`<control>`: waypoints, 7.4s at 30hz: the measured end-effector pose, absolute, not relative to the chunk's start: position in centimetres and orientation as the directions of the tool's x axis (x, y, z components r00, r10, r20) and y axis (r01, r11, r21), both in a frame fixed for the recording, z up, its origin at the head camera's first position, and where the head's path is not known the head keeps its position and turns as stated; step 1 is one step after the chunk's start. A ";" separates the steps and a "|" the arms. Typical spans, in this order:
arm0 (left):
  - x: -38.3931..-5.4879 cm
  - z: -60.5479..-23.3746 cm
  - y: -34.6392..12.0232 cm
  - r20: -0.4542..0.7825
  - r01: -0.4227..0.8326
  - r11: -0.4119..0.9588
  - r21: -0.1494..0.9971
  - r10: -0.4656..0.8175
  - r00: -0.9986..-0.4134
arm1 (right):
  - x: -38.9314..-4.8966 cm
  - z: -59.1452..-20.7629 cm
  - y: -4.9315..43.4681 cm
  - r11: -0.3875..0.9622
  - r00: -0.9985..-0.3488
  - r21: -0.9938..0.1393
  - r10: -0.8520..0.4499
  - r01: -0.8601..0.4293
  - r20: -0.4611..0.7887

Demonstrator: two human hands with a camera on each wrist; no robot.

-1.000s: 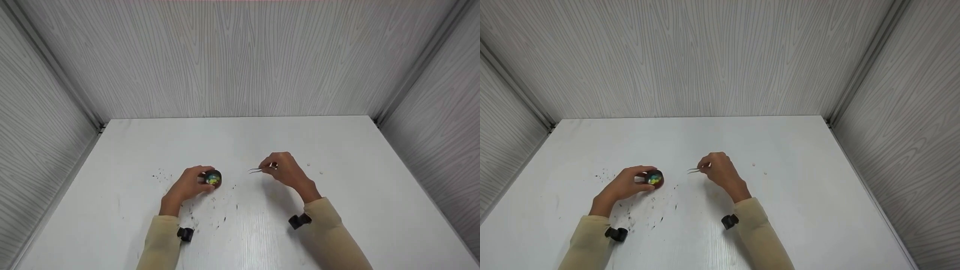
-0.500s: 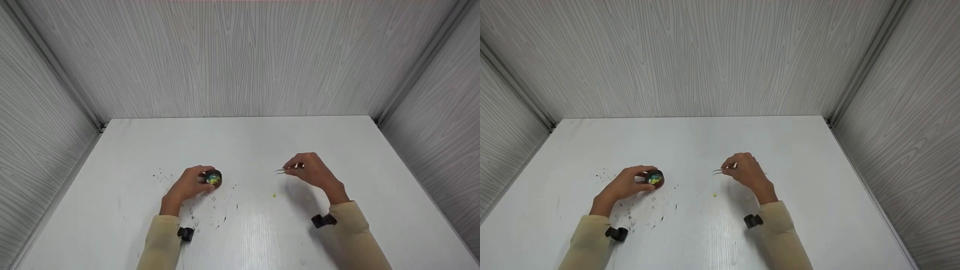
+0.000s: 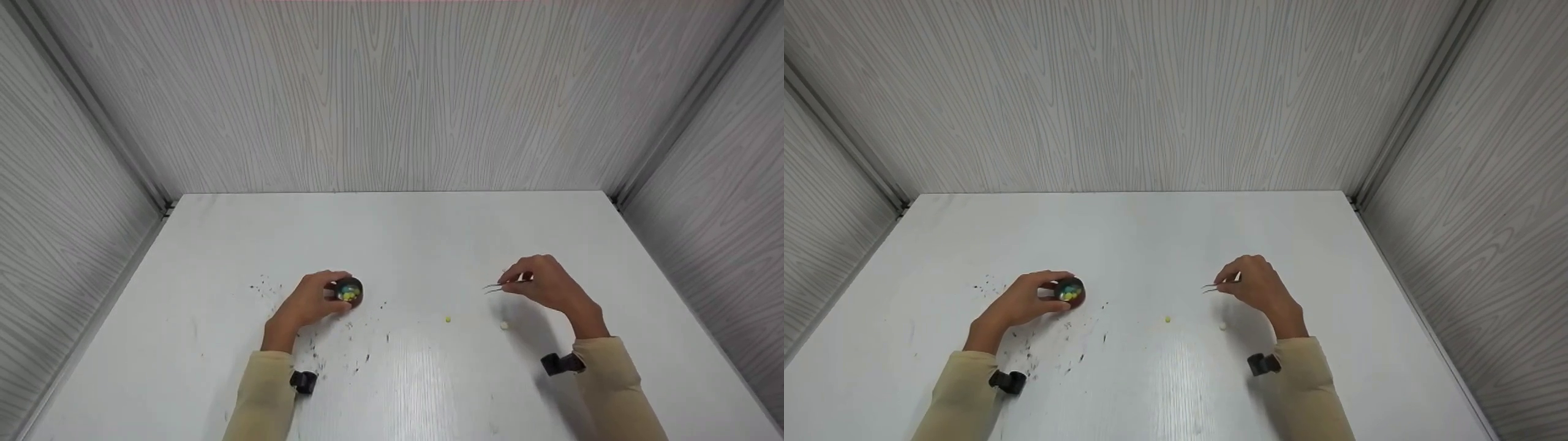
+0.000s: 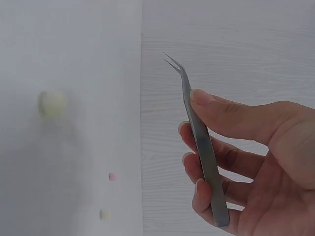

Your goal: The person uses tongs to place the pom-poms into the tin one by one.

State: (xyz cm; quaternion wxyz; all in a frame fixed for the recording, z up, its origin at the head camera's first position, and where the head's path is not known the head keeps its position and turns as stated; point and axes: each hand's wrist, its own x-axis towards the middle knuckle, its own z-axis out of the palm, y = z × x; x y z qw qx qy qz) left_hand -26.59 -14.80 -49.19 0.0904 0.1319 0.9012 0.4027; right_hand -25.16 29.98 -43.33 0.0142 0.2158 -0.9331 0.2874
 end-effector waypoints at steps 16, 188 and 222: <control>-26.5 -49.1 -14.8 -0.063 0.164 0.643 0.748 0.314 -0.947 | -24.9 -43.3 32.5 0.761 -0.908 -0.549 -0.419 -0.345 -0.011; -26.6 -48.9 -14.6 -0.085 0.130 0.652 0.747 0.288 -0.954 | -31.1 -45.9 11.9 0.640 -0.865 -0.611 -0.475 -0.467 0.163; -26.6 -49.0 -14.7 -0.071 0.154 0.641 0.752 0.311 -0.948 | -27.8 -44.4 24.2 0.597 -0.801 -0.640 -0.597 -0.484 0.049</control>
